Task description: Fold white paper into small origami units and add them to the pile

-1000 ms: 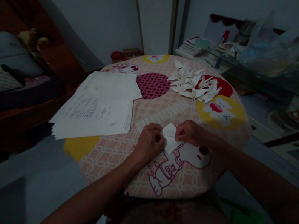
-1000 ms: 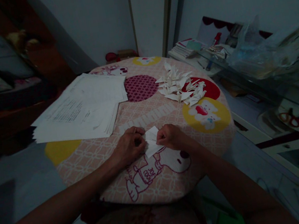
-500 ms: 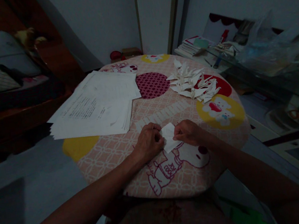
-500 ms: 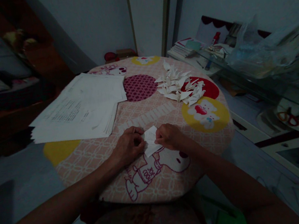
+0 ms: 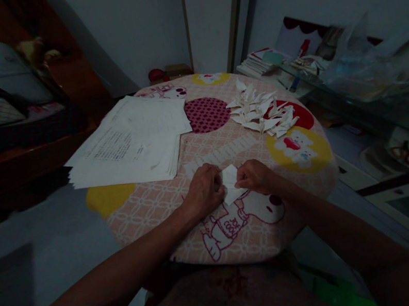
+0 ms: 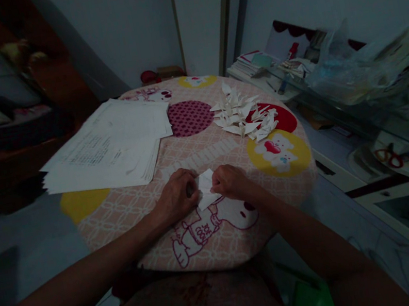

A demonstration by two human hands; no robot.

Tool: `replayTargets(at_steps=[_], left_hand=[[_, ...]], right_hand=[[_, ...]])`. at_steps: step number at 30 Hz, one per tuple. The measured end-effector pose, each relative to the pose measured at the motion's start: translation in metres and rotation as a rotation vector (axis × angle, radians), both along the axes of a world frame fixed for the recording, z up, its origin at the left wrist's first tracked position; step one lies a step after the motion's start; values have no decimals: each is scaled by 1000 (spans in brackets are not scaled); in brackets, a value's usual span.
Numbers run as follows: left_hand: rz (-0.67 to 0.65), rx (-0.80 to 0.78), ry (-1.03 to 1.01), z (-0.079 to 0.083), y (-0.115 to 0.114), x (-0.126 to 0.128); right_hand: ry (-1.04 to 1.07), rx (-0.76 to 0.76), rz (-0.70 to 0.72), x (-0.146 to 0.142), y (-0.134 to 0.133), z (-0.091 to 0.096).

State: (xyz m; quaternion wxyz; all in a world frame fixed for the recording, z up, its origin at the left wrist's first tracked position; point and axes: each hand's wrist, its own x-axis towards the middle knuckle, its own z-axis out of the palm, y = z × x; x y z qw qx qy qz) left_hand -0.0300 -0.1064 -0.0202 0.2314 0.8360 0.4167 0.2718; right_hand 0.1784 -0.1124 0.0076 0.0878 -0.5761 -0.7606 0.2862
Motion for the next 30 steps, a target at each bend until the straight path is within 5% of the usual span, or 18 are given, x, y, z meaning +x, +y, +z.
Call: replayTargets(at_steps=[13,20,30], left_hand=[[-484,242,-29,-15,10,-8],[-528,331,-94,-21,14,-11],[-516,299,-72,-19,12,-12]], right_hand=[[25,-35,-14,7,-1,7],[223,-188,-162,44,-3,7],[377,-337,-231,21,-15,7]])
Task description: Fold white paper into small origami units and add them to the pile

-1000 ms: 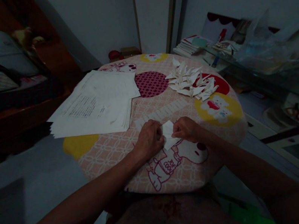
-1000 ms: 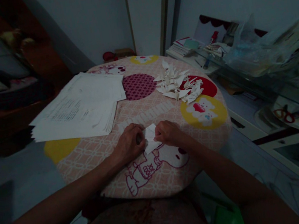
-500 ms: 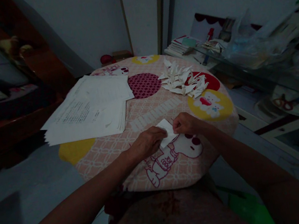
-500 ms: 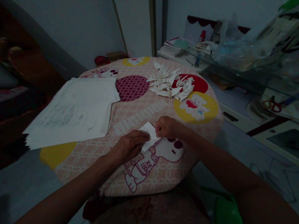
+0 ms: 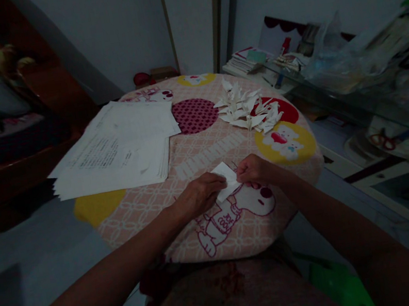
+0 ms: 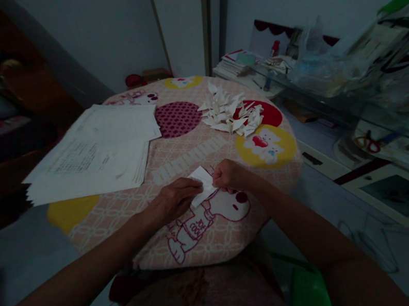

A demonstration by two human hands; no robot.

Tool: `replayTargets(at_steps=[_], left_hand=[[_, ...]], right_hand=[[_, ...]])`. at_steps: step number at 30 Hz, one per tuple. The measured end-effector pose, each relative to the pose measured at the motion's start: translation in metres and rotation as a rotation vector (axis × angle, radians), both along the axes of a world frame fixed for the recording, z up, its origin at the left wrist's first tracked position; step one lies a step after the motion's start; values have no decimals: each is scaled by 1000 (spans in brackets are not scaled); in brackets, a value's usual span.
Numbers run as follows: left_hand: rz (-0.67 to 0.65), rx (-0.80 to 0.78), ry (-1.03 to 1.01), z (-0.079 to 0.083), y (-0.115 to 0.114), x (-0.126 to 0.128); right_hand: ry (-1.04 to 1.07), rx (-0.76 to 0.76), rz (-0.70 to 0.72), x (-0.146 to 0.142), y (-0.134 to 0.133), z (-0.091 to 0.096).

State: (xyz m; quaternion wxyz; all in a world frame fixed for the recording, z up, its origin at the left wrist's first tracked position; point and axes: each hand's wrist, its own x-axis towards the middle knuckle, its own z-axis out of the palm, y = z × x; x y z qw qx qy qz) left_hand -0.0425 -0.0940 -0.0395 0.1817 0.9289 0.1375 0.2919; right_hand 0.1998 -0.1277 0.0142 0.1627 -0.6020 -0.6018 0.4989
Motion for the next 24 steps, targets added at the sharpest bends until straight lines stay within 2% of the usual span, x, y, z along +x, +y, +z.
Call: replayTargets(at_steps=[5,10,13,16,19,24], left_hand=[[-4,18,13,-1,2,1],[-6,34,24,-1,3,2],[-10,41,22,-1,3,3],[-11,47,10,0,3,3],[1,39,16,-1,3,3],[3,28,31,-2,3,2]], right_hand=[[-96,21,78,1,5,-1],[-227,38,178,5,9,7],[-316,119,102,6,8,11],[-260,233,-21,-2,6,9],[-228,246,-23,-17,5,0],[-414,301,19,-30,8,-10]])
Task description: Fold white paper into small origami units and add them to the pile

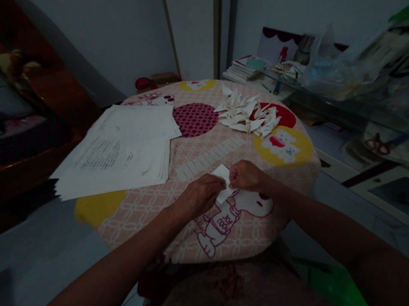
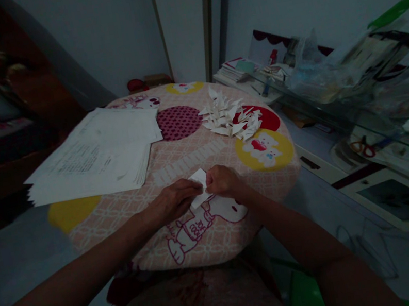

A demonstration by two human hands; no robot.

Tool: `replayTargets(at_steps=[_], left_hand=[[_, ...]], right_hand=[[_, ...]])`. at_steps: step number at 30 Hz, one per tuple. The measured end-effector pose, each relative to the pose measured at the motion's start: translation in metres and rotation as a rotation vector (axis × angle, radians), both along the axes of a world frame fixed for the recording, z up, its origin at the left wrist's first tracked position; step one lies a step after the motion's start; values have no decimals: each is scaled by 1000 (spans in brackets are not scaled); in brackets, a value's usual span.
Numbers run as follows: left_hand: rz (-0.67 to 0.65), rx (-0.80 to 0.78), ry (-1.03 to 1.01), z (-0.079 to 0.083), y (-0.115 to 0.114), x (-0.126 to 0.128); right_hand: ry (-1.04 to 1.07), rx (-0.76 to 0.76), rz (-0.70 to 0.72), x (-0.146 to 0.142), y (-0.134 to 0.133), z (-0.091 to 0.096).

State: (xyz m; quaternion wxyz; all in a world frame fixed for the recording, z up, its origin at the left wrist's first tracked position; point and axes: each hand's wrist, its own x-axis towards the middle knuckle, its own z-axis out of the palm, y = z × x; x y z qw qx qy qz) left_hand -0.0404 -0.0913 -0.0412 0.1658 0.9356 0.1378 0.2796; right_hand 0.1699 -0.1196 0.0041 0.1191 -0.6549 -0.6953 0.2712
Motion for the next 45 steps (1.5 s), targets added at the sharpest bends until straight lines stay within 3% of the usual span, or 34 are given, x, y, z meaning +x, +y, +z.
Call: replayTargets(at_steps=[9,17,22,27,33,36,40,42,45], left_hand=[[7,2,7,-1,1,0],[-4,5,-19,-1,0,-2],[6,22,4,-4,2,-2],[85,91,78,-1,30,4],[121,125,103,5,75,11],[113,139,102,2,78,11],[125,130,81,-1,71,11],[123,113,89,-1,69,10],[92,100,98,2,69,5]], right_hand=[[-4,-52,-108,32,-11,11],[250,-219,-71,32,-2,0],[270,-306,-69,29,10,2],[265,-197,-56,26,40,8],[145,-97,-152,24,80,12],[-7,-11,-118,21,86,16],[-46,299,-68,9,83,16],[51,283,11,3,81,12],[184,103,16,2,82,2]])
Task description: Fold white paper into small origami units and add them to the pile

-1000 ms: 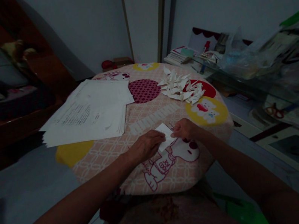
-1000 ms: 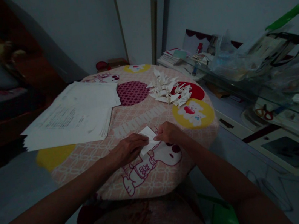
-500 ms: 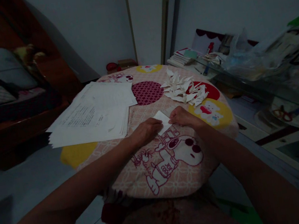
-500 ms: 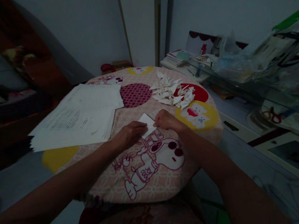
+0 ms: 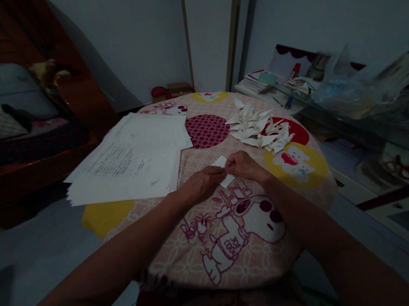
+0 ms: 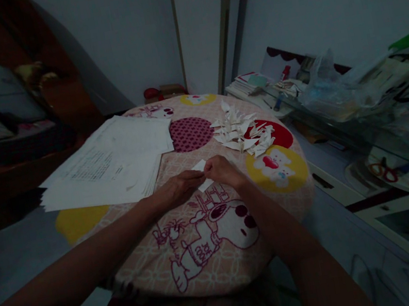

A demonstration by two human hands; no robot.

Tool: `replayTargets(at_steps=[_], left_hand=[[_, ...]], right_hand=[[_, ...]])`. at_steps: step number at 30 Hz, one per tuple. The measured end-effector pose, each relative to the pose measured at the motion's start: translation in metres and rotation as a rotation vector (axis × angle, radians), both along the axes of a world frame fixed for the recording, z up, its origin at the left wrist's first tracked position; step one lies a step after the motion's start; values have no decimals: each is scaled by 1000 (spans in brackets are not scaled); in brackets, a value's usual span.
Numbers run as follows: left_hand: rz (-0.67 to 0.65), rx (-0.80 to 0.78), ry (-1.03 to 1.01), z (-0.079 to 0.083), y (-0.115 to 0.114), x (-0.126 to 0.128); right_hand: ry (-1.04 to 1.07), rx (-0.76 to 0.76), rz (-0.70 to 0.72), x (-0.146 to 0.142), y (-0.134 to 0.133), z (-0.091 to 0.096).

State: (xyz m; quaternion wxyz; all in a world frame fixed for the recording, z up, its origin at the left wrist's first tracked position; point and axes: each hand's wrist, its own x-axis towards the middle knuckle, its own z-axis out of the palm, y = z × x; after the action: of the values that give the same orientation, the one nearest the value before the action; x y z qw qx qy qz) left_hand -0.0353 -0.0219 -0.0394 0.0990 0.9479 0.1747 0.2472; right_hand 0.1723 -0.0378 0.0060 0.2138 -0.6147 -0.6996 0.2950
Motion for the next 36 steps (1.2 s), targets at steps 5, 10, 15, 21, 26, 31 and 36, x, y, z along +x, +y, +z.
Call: replayTargets(at_steps=[5,10,15,21,26,31,36], left_hand=[[-103,-1,-16,6,7,-16],[-151,-50,-8,15,11,-24],[-158,-69,23,19,10,-24],[-124,-72,30,17,8,-25],[-123,-56,26,15,9,-26],[-114,-26,50,15,6,-24],[-77,-18,70,17,1,-21]], right_hand=[[91,-65,41,5,3,-8],[-108,0,-3,-11,1,-7],[-226,28,-40,-22,-3,-4],[-245,1,-67,-8,1,-6],[-219,-2,-89,14,1,-5],[-179,96,-145,13,-7,3],[-137,149,-61,-7,-7,1]])
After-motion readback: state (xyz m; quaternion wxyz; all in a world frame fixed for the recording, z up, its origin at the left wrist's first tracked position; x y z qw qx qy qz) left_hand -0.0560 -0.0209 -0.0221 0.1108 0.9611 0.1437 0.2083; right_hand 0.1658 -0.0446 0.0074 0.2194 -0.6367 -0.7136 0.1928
